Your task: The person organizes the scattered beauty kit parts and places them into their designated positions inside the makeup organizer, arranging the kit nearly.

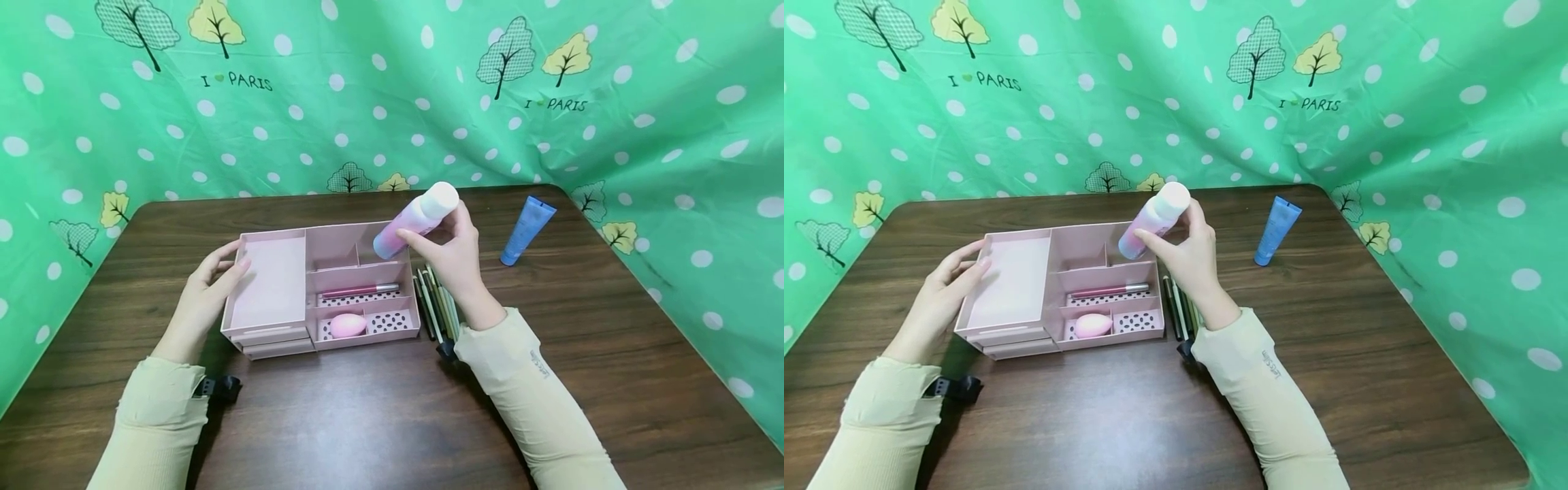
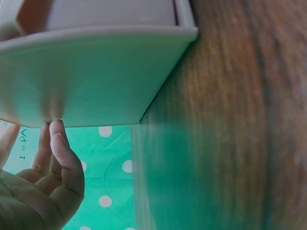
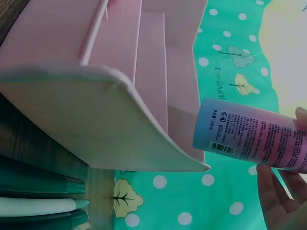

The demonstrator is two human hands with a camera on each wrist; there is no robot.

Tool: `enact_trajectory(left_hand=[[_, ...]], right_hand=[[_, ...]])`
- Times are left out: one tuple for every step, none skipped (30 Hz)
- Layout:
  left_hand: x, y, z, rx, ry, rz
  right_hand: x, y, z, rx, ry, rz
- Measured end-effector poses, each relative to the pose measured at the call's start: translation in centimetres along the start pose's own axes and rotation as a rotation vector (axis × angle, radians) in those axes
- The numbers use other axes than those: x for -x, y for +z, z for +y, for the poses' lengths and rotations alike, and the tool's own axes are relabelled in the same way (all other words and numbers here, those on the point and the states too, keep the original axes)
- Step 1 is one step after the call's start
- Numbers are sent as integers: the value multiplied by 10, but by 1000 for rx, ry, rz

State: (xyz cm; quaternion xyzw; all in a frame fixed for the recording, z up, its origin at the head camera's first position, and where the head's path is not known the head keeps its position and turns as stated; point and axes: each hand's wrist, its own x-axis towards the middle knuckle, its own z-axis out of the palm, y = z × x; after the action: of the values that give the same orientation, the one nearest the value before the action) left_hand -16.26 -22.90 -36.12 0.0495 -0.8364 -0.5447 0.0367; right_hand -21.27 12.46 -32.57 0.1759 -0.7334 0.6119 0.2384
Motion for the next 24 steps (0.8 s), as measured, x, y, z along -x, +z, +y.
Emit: enact_trajectory(left_hand=[[0,-1,0,0,0,-2],[0,-1,0,-1,1,-2],[0,-1,-1,-1,2,-2],[0,-1,0,-1,4,-3],[0,-1,0,1,5,-4],[0,-1,0,1,6,-5],[0,-1,0,2,7,-6],[0,-1,0,2,8,-4],[0,-1,0,3,8,-3],[0,-1,0,3,9,-4],[0,-1,0,5,8,-4],[0,-1,0,4,8,-4],[0,0,-1,4,10,-3],[-1,0,-1,2,12,-3],[-1,0,-1,3,12,-3],[-1,1,-1,3,12,-6],[-1,1,-2,4,9,-10],[-1,1,-2,4,6,-14],[-1,1,-2,6,3,-17],[-1,1,-2,7,-2,-18],[-1,1,-2,9,-2,-17],[-1,1,-2,8,-2,-16],[-1,0,-2,8,-1,-14],[-1,0,-2,6,2,-11]], right_hand=[[0,1,1,5,3,-6],[-1,1,1,9,5,-12],[-1,1,2,11,9,-17],[-1,2,2,16,11,-19],[-2,2,3,21,11,-22],[-3,3,3,25,14,-24],[-4,3,3,33,19,-26],[-5,4,3,42,21,-29],[-6,5,2,57,21,-35],[-7,6,3,76,21,-42],[-8,7,3,97,24,-51],[-9,8,3,120,30,-62],[-11,9,4,142,37,-76],[-12,10,4,161,40,-93],[-13,11,4,179,47,-112],[-15,12,4,198,56,-129],[-17,12,4,217,64,-148],[-19,13,4,234,69,-165],[-21,14,5,252,73,-182],[-24,15,4,268,75,-197],[-26,16,4,287,75,-213],[-28,17,4,307,76,-228],[-30,19,5,323,77,-242],[-32,20,5,339,79,-255]])
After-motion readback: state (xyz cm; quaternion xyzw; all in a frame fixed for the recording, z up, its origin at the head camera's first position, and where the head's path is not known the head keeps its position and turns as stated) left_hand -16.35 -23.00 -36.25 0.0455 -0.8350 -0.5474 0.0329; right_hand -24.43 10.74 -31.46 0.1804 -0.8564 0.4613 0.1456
